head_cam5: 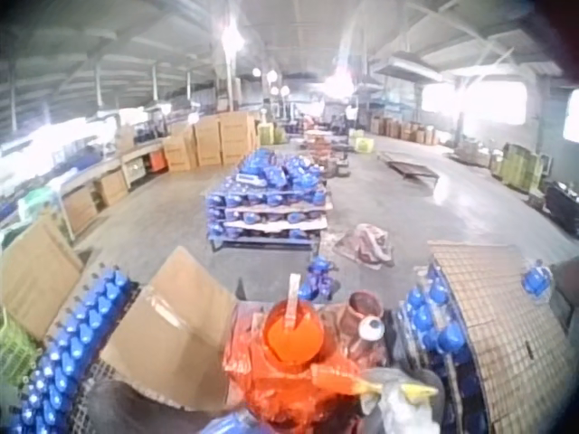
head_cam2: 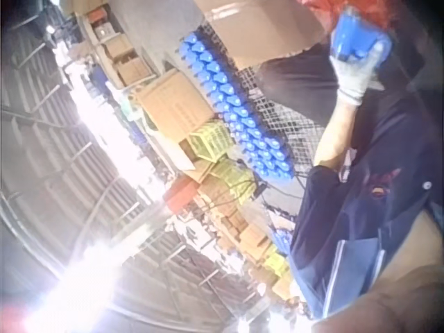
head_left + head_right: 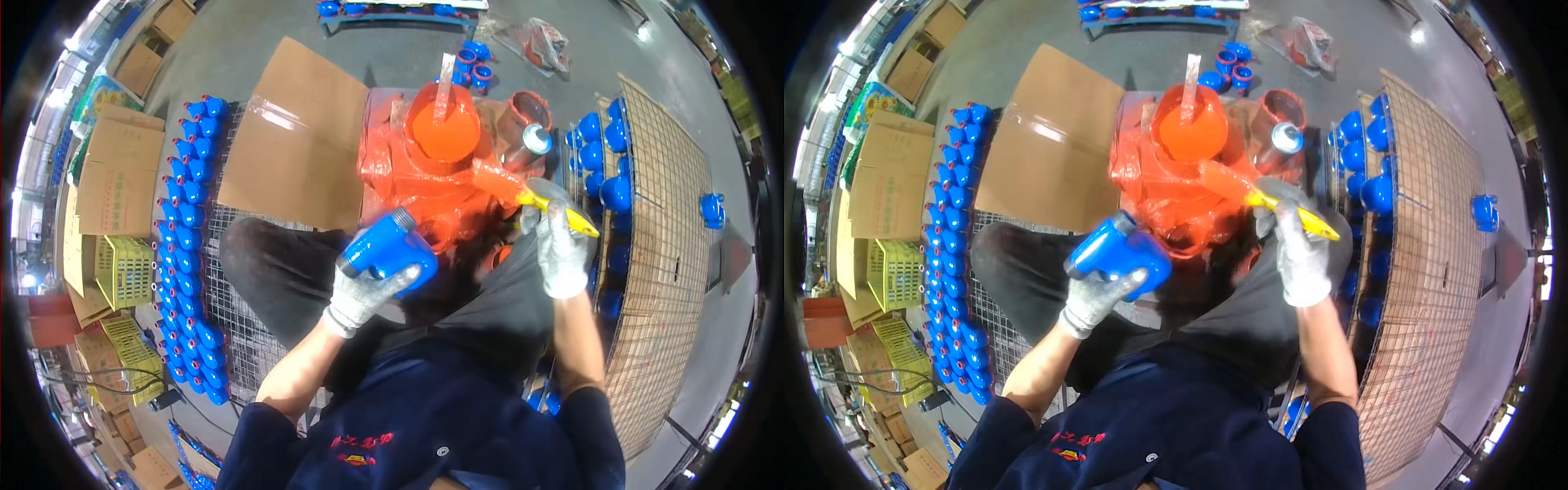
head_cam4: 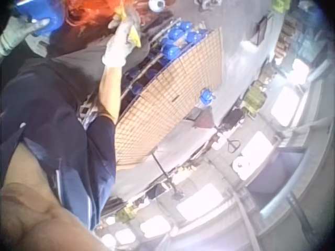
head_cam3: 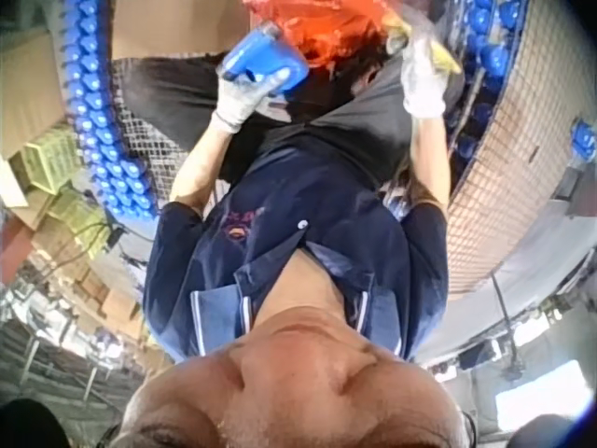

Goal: The person paints the threaded ends and openings of blue pipe fittings using a brush dipped in red paint and arranges them in rows on a metal rack.

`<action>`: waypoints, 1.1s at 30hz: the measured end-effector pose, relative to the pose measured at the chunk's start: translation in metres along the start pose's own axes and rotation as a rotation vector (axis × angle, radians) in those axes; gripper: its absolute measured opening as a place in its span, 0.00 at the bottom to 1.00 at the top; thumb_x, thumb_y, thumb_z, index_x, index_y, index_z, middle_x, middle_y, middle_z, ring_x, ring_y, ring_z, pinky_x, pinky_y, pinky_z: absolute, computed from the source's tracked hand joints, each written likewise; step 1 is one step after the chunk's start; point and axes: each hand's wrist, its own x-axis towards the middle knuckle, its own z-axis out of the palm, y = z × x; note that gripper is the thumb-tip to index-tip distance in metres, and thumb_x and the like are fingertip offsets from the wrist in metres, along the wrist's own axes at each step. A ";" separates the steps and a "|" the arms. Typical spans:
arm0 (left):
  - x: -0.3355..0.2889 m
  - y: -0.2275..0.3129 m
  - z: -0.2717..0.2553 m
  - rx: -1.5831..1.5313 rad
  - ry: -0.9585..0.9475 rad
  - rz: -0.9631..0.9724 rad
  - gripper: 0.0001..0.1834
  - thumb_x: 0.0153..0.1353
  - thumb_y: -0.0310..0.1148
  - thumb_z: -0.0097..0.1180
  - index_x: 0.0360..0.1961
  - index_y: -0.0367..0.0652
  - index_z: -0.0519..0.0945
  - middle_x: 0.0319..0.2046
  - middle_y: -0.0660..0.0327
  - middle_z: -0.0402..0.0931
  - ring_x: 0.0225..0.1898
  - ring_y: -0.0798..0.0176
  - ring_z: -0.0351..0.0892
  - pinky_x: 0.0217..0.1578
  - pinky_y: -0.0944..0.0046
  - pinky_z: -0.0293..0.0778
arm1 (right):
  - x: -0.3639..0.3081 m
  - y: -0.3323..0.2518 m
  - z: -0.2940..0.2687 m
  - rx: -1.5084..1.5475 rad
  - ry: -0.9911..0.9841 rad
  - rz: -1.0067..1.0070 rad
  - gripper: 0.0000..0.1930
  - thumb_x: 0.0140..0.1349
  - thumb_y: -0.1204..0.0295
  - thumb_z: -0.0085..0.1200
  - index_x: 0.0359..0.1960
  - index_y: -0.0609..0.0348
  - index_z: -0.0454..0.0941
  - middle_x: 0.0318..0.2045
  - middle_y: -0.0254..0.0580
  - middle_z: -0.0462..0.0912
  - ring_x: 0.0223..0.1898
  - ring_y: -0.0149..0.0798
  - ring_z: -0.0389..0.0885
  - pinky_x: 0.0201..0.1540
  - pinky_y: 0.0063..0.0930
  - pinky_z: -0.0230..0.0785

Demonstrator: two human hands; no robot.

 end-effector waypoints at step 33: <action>-0.046 0.027 -0.005 -0.440 -0.372 -0.399 0.29 0.66 0.41 0.68 0.63 0.42 0.73 0.54 0.60 0.79 0.56 0.63 0.79 0.59 0.58 0.76 | -0.036 -0.077 0.077 -0.941 -0.656 -1.083 0.16 0.49 0.63 0.69 0.37 0.55 0.81 0.25 0.32 0.72 0.26 0.36 0.74 0.26 0.32 0.68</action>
